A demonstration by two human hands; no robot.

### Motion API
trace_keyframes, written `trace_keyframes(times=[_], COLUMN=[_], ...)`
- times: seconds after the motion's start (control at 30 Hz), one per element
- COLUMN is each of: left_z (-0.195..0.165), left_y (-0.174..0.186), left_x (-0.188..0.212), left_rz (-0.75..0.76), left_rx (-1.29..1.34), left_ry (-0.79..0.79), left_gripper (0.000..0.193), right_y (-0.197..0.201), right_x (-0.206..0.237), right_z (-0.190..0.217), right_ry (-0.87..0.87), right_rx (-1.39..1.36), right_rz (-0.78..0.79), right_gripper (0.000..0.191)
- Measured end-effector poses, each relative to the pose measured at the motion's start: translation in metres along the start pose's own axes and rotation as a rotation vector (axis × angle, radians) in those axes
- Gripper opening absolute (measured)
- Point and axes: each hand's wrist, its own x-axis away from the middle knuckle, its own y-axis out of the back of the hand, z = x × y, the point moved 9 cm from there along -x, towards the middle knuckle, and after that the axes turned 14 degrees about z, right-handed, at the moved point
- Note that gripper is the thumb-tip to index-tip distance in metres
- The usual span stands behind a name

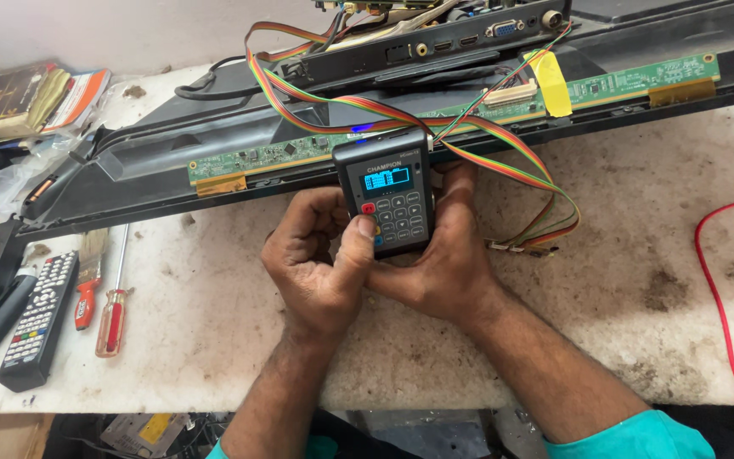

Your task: The person holds a handheld LED strip tester connected by wires to the LED backlight bars inside a disassembled television lying face-down on a workbench. They press buttons on the tester and watch the strips light up in different colors, repositioning the tester and checking the display as the strips illuminate.

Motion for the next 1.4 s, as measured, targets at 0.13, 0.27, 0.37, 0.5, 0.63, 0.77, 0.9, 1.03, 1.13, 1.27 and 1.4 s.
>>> trace_keyframes(times=[0.13,0.27,0.37,0.5,0.63,0.77,0.9,1.03,1.13,1.27,1.4], left_z=[-0.005,-0.006,-0.009,-0.01,-0.013,-0.011,-0.008,-0.005,-0.004,-0.004,-0.007], left_y=[-0.001,-0.002,-0.002,-0.003,-0.003,-0.002,-0.002,-0.001,-0.001,-0.002,-0.005], left_x=[0.003,0.004,0.005,0.006,0.008,0.009,0.008,0.009,0.009,0.01,0.009], left_rz=[-0.052,-0.091,-0.1,-0.102,-0.1,-0.113,-0.11,-0.113,-0.1,-0.096,-0.069], left_rx=[-0.064,-0.09,-0.097,-0.064,-0.091,-0.091,-0.048,-0.037,0.003,-0.006,0.027], left_ry=[0.036,0.068,0.073,0.072,0.066,0.077,0.059,0.062,0.046,0.042,0.021], left_gripper=[0.018,0.018,0.018,0.02,0.023,0.024,0.023,0.021,0.021,0.021,0.024], right_y=[-0.001,-0.003,-0.004,-0.007,-0.006,-0.004,-0.005,-0.003,-0.004,-0.005,-0.004], right_x=[0.002,0.002,0.002,0.002,0.001,0.001,0.0,0.001,0.002,0.0,0.001], right_z=[0.0,-0.008,-0.011,-0.01,-0.01,-0.004,-0.006,0.003,-0.005,-0.006,-0.003], right_ry=[0.006,-0.049,-0.06,-0.021,-0.008,0.002,-0.021,0.04,-0.018,-0.011,0.011], right_rx=[0.004,-0.067,-0.081,-0.117,-0.147,-0.035,-0.069,0.09,-0.048,-0.036,0.013], right_rz=[-0.021,-0.012,-0.018,-0.016,-0.026,-0.034,-0.024,-0.047,-0.021,-0.016,-0.016], right_gripper=[0.091,0.087,0.086,0.088,0.093,0.097,0.097,0.097,0.099,0.095,0.094])
